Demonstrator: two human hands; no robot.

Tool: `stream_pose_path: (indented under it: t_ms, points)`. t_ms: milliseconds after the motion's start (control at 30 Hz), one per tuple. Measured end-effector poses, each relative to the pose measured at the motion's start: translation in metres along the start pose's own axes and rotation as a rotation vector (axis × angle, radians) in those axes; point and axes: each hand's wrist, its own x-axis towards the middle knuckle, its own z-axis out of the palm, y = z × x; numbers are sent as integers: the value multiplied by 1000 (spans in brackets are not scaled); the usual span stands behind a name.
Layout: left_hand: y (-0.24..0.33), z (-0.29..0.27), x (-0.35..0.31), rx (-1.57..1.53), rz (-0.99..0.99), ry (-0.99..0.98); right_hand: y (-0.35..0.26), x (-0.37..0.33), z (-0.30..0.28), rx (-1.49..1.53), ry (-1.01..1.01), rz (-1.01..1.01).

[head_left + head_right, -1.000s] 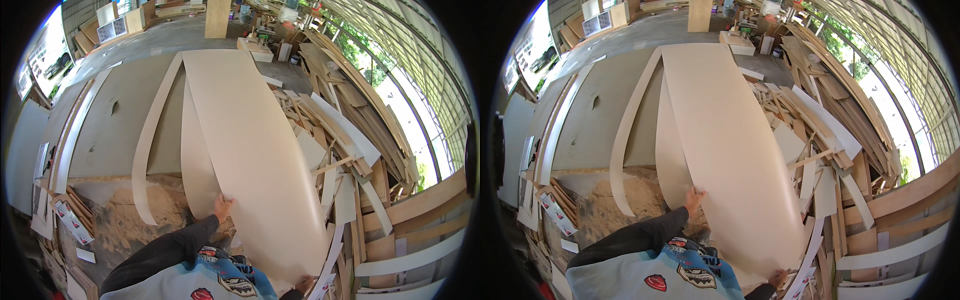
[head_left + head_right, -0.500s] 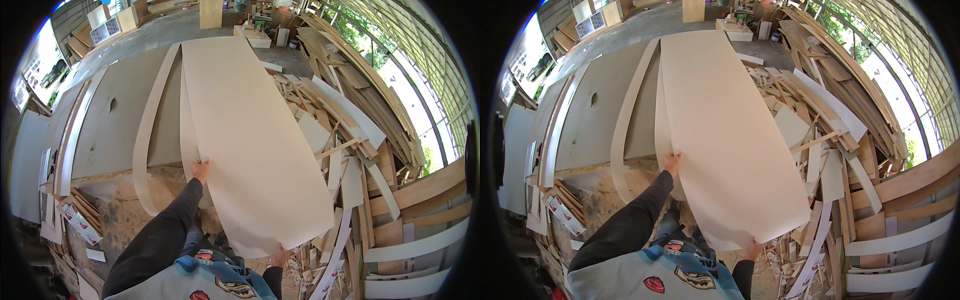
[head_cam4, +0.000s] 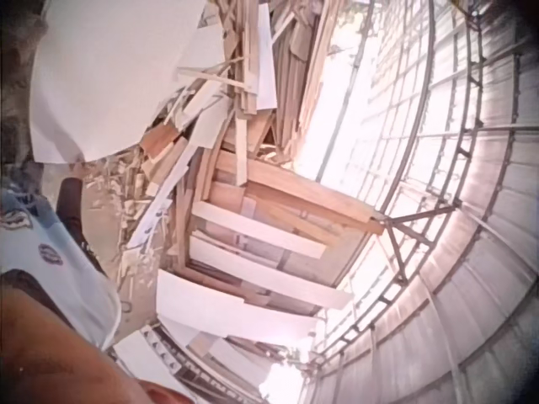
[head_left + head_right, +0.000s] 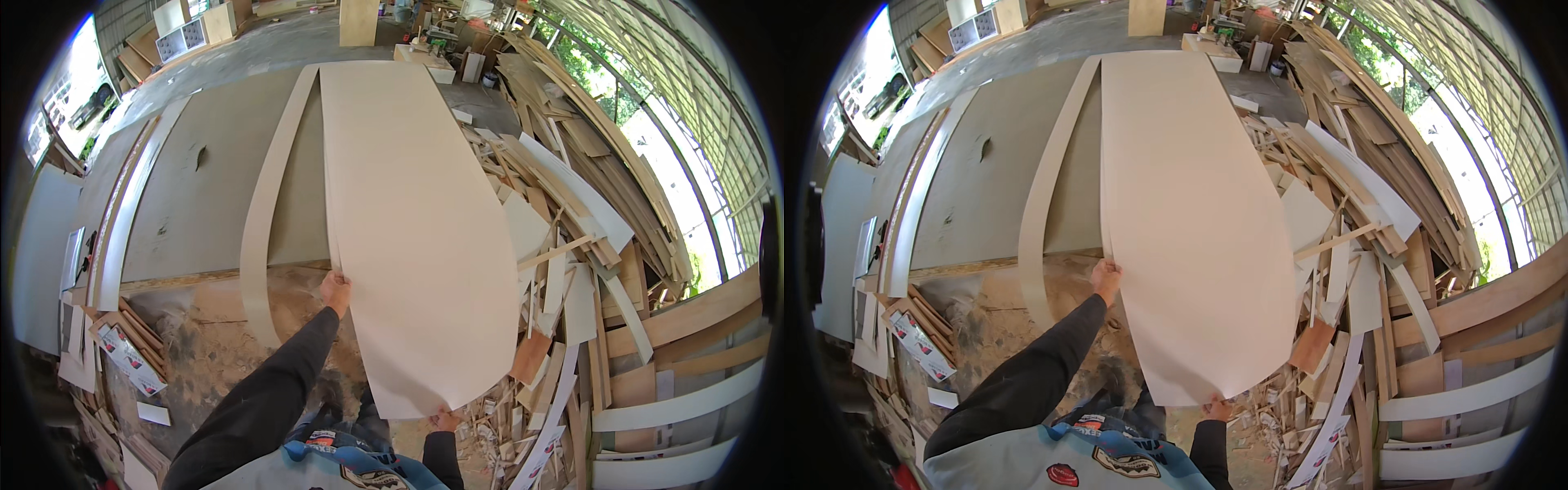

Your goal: The person handles various white laminate pieces, picks up a small white panel, and uses a tape measure and a pencil to measure and mark the internal dimensions of a white shelf unit.

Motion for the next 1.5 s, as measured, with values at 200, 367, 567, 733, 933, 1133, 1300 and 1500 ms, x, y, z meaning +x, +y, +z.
stream_pose_path:
  t_ms: [200, 367, 567, 733, 933, 1133, 1300, 1500]
  points:
    - [-33, -22, -29, 83, 282, 31, 70, -14, -23, 10, 239, -93]
    - [-71, -38, -32, -195, -52, -184, 83, -37, -32, -51, 216, -62]
    - [-41, -33, -10, 343, 467, -233, 77, 21, -39, -202, 74, 79]
    - [26, -33, 9, 301, 163, -288, 52, 25, 39, -192, 112, 146]
    - [31, -33, 25, 234, 239, -170, 43, 52, 62, -47, -38, 65]
    - [-61, -69, 11, 143, 242, -112, 57, 52, 77, -130, -120, 323]
    - [-41, -53, -3, 160, 89, -137, 55, 91, 85, -112, -269, 415]
    - [-75, -37, 12, 298, 170, -176, 8, 205, 174, -646, -270, -238]
